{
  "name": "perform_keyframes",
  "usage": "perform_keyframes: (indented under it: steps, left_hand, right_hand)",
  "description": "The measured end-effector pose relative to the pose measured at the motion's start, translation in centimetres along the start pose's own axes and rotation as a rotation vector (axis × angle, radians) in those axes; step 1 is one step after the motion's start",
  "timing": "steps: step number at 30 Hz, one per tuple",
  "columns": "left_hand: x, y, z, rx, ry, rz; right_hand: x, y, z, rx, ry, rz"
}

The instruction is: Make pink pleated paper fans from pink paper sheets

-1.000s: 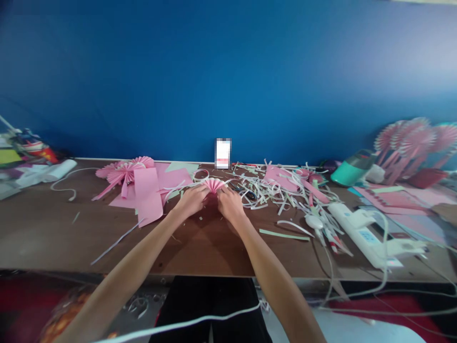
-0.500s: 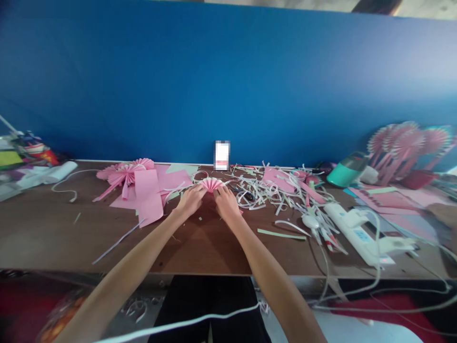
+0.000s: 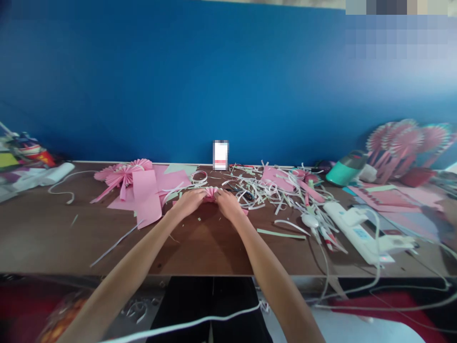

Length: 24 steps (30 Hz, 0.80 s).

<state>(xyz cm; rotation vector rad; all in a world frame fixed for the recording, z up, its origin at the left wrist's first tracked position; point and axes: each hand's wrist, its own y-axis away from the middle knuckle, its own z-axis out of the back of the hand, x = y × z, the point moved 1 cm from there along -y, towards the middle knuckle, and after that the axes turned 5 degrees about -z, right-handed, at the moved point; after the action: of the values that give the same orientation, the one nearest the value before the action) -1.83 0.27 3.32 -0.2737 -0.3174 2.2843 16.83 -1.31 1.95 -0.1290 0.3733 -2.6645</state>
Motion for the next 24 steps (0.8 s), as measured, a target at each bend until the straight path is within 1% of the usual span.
perform_keyframes:
  steps: [3,7,11,14,16,19,21,23,24]
  left_hand:
    - [0.2,0.1,0.0,0.018,0.054,-0.025]
    - [0.4,0.0,-0.1,0.046,0.064,-0.001]
    - [0.5,0.0,-0.2,0.035,0.031,0.047]
    - [0.5,0.1,-0.1,-0.003,0.015,0.115]
    - [0.4,0.1,0.1,-0.036,0.018,0.138]
    - [0.4,0.1,0.5,-0.139,0.014,0.157]
    - [0.5,0.1,0.7,-0.265,0.033,0.179]
    - [0.8,0.2,0.7,-0.401,0.130,0.237]
    - [1.0,0.2,0.6,-0.449,0.209,0.281]
  right_hand:
    - [-0.5,0.3,0.3,0.013,-0.038,-0.018]
    - [-1.1,0.9,0.7,0.033,-0.052,-0.067]
    - [-0.9,0.9,1.2,0.058,-0.047,-0.061]
    - [-0.5,0.8,1.5,0.020,-0.034,-0.044]
    - [-0.5,0.7,1.5,-0.049,-0.025,-0.037]
    - [-0.9,0.8,1.3,-0.209,0.003,-0.066]
    - [-1.2,0.8,1.1,-0.316,0.020,-0.100]
    - [-1.5,0.8,1.0,-0.389,0.032,-0.103]
    - [-1.5,0.8,0.9,-0.414,0.037,-0.091]
